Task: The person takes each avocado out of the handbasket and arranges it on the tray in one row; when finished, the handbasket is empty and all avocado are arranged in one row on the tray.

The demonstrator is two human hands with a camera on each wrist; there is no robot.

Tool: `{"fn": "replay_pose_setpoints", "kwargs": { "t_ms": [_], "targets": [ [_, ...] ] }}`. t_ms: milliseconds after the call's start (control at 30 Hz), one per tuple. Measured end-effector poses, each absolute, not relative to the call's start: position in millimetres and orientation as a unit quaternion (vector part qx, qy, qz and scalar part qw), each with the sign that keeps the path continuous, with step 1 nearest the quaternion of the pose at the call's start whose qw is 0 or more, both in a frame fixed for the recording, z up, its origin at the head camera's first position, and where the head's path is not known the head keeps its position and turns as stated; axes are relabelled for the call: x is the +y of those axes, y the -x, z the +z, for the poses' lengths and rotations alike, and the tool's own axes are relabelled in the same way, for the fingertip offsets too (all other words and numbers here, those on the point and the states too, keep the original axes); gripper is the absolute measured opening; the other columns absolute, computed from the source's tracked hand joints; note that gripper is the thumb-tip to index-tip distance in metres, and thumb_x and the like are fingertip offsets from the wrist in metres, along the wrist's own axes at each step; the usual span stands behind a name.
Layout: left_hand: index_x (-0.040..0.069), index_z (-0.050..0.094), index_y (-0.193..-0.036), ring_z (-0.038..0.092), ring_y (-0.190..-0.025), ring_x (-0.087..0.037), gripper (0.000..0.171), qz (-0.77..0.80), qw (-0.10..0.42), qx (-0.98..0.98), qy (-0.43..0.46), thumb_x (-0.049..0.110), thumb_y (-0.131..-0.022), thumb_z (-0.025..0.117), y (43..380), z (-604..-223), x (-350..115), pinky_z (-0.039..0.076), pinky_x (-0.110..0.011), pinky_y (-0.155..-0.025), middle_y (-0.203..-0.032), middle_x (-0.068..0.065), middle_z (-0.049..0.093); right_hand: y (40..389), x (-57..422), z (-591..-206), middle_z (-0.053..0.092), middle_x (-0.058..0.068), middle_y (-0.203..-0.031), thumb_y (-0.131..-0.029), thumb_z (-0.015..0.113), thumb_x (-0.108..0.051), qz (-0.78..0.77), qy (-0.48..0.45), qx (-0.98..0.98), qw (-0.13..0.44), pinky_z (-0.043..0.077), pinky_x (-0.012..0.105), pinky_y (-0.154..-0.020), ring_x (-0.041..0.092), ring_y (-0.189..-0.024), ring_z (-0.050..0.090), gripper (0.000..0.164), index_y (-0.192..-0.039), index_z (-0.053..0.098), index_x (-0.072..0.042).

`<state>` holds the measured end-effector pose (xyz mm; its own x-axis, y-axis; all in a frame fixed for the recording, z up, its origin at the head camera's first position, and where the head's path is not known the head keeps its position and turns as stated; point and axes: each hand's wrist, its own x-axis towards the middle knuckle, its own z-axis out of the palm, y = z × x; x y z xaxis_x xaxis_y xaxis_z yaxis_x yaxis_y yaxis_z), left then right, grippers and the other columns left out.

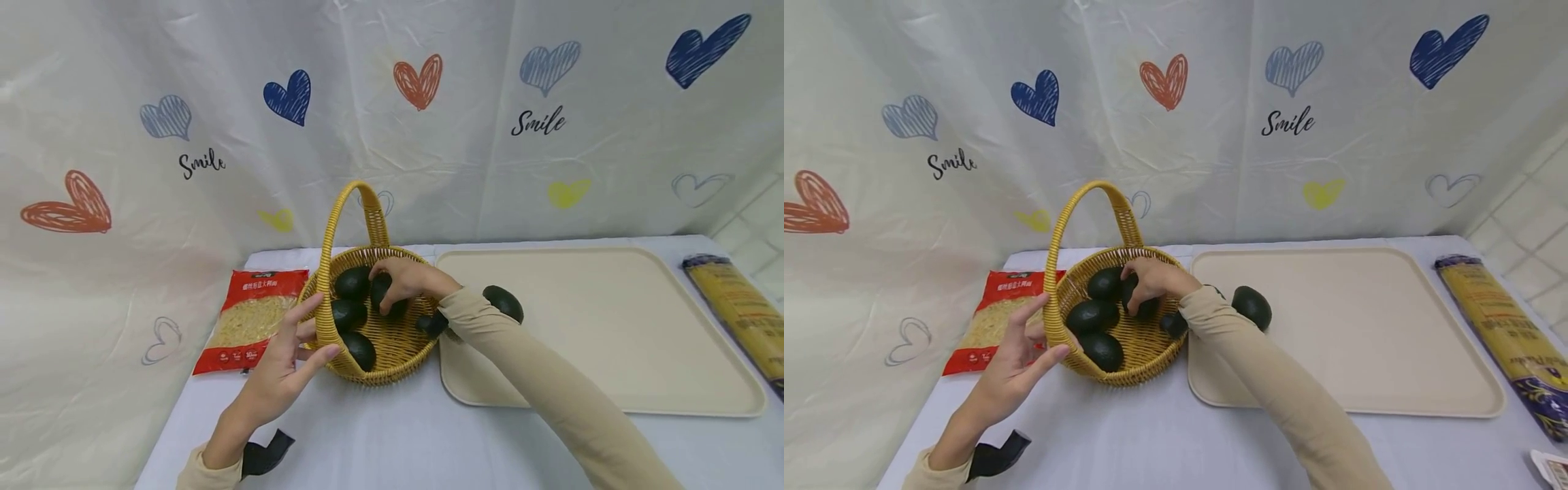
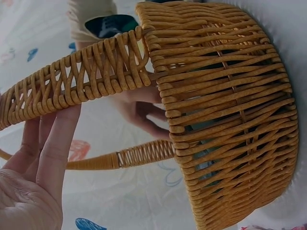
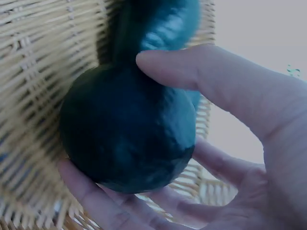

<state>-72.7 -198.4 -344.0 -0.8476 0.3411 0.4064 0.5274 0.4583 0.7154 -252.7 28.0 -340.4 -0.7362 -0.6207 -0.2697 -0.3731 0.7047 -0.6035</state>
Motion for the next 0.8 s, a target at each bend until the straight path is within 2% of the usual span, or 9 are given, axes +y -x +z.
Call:
{"fn": "replay_pose_setpoints", "kwargs": {
  "t_ms": [200,433,467,600,700,800],
  "targets": [
    [0.018,0.029,-0.16,0.066,-0.113,-0.013,0.081,-0.452,0.106,-0.847,0.258,-0.001,-0.094,0.072,72.3,-343.4,-197.8,0.061,-0.029,-0.082,-0.136,-0.019,0.064,245.8,52.5,-313.8,0.052,0.019,-0.149,-0.082,0.086,-0.012,-0.328,0.284,0.88,0.194,0.05,0.044,-0.104,0.034,-0.132,0.052,0.07,-0.146,0.057,-0.011],
    [0.019,0.029,-0.16,0.065,-0.114,-0.01,0.081,-0.454,0.105,-0.847,0.258,0.0,-0.095,0.072,71.3,-343.0,-196.6,0.061,-0.029,-0.082,-0.135,-0.018,0.065,218.5,100.5,-286.5,0.055,0.012,-0.146,-0.08,0.089,-0.012,-0.4,0.312,0.85,0.143,0.051,0.051,-0.097,0.035,-0.121,0.056,0.069,-0.143,0.06,-0.015],
    [0.019,0.028,-0.161,0.065,-0.114,-0.01,0.081,-0.453,0.105,-0.846,0.26,0.0,-0.095,0.072,71.3,-343.0,-196.8,0.061,-0.029,-0.081,-0.135,-0.018,0.066,213.9,109.7,-284.5,0.055,0.011,-0.147,-0.08,0.09,-0.013,-0.405,0.31,0.849,0.137,0.051,0.051,-0.097,0.035,-0.123,0.055,0.069,-0.143,0.06,-0.016],
    [0.018,0.027,-0.161,0.066,-0.114,-0.013,0.083,-0.449,0.106,-0.847,0.262,-0.003,-0.094,0.072,71.9,-343.8,-197.4,0.061,-0.029,-0.081,-0.134,-0.018,0.066,198.6,152.6,-284.2,0.052,0.008,-0.151,-0.082,0.09,-0.014,-0.427,0.289,0.848,0.12,0.056,0.045,-0.095,0.036,-0.129,0.052,0.07,-0.145,0.058,-0.016],
    [0.017,0.027,-0.161,0.067,-0.115,-0.017,0.085,-0.449,0.11,-0.846,0.265,-0.006,-0.093,0.071,72.8,-344.3,-197.6,0.061,-0.029,-0.08,-0.137,-0.019,0.063,190.3,187.1,-286.5,0.052,0.008,-0.149,-0.083,0.089,-0.012,-0.446,0.261,0.849,0.108,0.061,0.037,-0.086,0.036,-0.123,0.055,0.072,-0.147,0.056,-0.015],
    [0.016,0.027,-0.161,0.068,-0.116,-0.015,0.086,-0.453,0.117,-0.843,0.266,-0.008,-0.092,0.071,72.1,-344.9,-196.5,0.061,-0.029,-0.08,-0.14,-0.02,0.06,185.4,220.9,-290.8,0.054,0.006,-0.145,-0.084,0.09,-0.013,-0.452,0.231,0.856,0.096,0.06,0.031,-0.085,0.031,-0.119,0.057,0.075,-0.149,0.053,-0.017]
  ]
}}
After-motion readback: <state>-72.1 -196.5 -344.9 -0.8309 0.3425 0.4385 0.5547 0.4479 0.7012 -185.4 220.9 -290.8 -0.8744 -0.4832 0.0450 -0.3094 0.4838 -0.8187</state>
